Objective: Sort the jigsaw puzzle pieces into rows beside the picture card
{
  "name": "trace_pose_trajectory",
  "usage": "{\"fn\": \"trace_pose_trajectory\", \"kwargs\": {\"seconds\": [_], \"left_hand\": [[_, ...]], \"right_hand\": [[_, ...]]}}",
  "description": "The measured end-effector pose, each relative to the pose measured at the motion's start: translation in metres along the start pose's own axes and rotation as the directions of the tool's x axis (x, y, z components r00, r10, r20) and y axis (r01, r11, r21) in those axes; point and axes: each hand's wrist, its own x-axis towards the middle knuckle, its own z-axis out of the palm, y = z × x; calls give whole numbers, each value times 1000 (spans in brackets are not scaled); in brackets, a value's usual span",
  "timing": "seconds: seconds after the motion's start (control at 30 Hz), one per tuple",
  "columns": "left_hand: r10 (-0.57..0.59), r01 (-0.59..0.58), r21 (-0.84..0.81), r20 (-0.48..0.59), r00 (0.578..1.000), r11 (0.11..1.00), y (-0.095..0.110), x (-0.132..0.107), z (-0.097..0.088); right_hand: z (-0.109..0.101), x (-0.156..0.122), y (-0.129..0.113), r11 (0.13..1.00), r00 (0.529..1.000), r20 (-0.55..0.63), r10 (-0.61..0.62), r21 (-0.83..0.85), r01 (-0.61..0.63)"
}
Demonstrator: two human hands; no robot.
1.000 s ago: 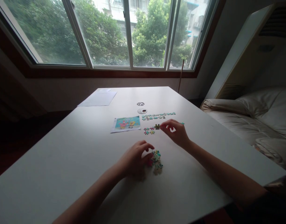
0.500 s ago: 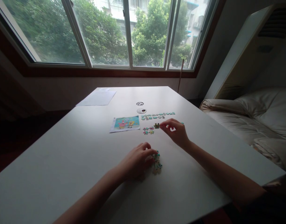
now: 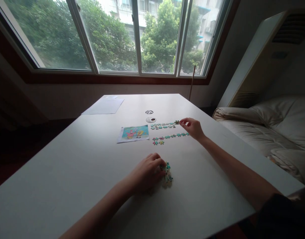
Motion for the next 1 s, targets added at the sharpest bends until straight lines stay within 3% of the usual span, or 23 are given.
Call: {"fn": "trace_pose_trajectory", "kwargs": {"seconds": [0.17,0.37,0.77,1.0], "left_hand": [[-37,37,-22,5,999,999,2,1,-2],[-114,111,-69,-53,992,991,-1,2,-6],[-201,181,-126,-179,963,975,-20,4,-11],[-261,183,-335,-207,943,924,-23,5,-10]], "right_hand": [[9,16,53,968,961,206,183,-208,-140],[23,23,74,956,931,286,226,-248,-156],[25,33,65,959,910,361,204,-258,-113],[12,18,22,964,946,300,120,-262,-39]]}}
